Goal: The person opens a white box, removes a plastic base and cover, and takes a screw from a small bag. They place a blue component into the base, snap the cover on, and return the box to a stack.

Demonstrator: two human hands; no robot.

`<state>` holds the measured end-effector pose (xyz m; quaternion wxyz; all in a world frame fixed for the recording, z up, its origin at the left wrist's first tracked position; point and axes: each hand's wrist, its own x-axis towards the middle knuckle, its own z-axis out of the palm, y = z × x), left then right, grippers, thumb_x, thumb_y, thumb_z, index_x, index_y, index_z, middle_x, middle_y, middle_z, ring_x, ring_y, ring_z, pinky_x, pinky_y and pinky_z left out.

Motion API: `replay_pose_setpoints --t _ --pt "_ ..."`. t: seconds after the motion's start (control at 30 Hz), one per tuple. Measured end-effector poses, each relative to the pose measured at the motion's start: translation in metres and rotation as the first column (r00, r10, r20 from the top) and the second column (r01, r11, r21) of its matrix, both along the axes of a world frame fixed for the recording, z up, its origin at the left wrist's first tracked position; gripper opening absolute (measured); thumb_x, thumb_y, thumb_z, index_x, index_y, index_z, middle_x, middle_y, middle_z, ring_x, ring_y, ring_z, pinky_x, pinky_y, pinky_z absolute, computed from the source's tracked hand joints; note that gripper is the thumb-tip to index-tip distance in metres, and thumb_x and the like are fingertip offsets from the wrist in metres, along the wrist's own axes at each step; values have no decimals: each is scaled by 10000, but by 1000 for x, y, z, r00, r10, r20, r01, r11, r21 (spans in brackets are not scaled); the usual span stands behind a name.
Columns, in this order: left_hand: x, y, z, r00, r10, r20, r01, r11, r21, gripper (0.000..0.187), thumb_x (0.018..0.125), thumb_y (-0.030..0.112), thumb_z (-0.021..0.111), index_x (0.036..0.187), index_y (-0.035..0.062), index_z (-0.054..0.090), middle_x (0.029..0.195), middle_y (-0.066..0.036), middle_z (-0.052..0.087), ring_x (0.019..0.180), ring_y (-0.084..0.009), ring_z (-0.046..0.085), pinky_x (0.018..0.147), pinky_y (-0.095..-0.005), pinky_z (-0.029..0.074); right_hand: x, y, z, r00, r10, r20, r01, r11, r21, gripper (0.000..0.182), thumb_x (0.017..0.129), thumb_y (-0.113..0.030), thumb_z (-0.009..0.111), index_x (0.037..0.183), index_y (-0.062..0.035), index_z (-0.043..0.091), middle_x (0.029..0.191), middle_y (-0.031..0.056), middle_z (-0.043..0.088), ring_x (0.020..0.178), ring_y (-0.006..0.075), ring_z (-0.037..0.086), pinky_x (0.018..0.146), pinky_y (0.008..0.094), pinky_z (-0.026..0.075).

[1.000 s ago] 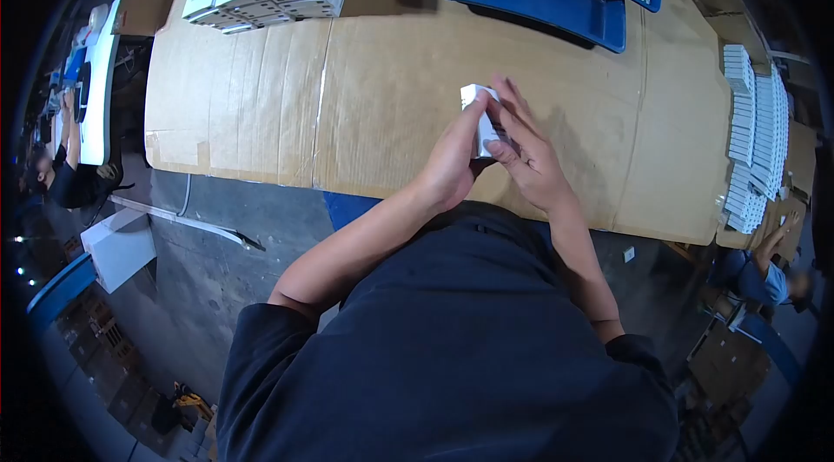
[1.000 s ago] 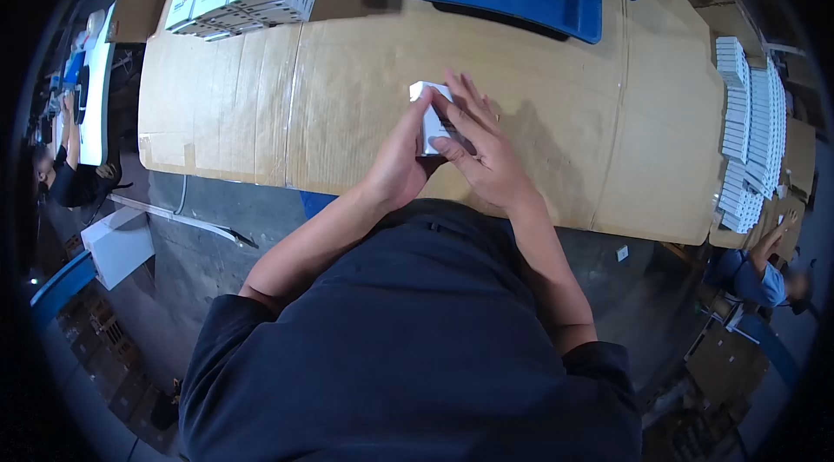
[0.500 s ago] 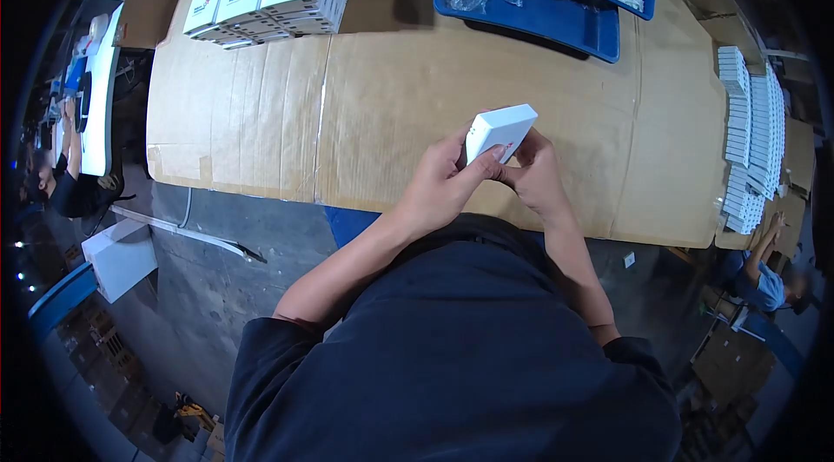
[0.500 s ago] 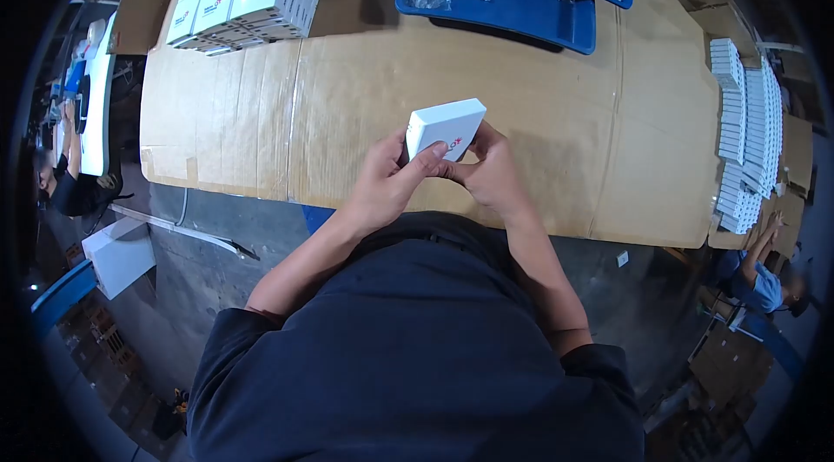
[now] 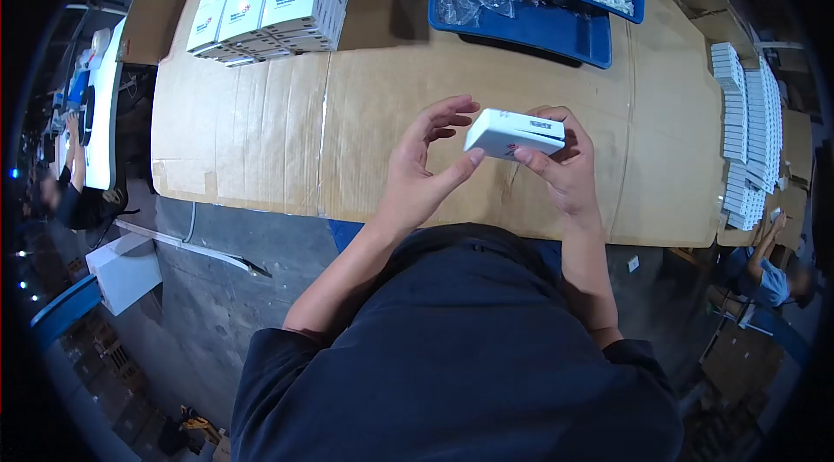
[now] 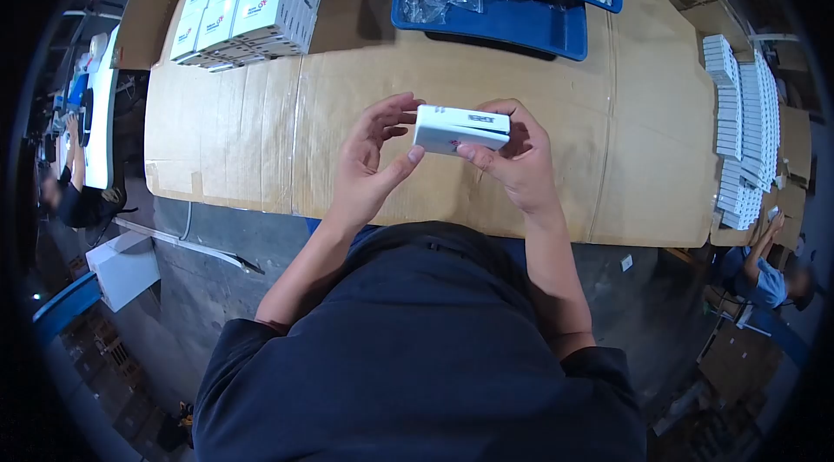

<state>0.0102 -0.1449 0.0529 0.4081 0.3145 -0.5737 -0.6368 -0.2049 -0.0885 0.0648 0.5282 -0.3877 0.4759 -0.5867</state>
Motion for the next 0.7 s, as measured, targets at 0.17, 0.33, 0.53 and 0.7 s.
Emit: replay_pose_setpoints --t 0.17,0.33,0.53,0.7 --pt "1 -2 12 998 -60 -25 61 998 23 471 903 124 806 1336 17 652 1275 -116 697 1208 -216 644 1044 -353 483 4 -1 4 992 97 -76 -100 994 -32 358 850 -29 849 1160 -3 671 1079 45 703 1023 149 673 930 302 537" --pt "3 -1 12 996 -88 6 88 994 -64 371 906 29 786 1260 -25 687 1271 -143 695 1199 -197 644 1026 -333 513 6 2 11 986 60 -157 -60 998 10 357 841 -62 857 1149 -6 685 1065 51 711 1012 154 672 943 313 531" --pt "1 2 14 994 -77 72 80 996 -44 336 901 21 792 1218 -29 690 1189 -129 725 1132 -184 675 982 -319 527 4 1 5 932 46 -360 -89 990 -106 328 835 -111 870 1084 11 696 979 61 726 971 155 680 930 307 525" --pt "0 2 9 999 -41 -28 42 999 32 325 914 63 795 1213 -16 697 1157 -100 735 1088 -168 681 952 -310 530 10 0 5 931 -5 -366 -51 988 -143 338 852 -115 859 1118 17 698 981 60 733 967 161 684 916 314 534"
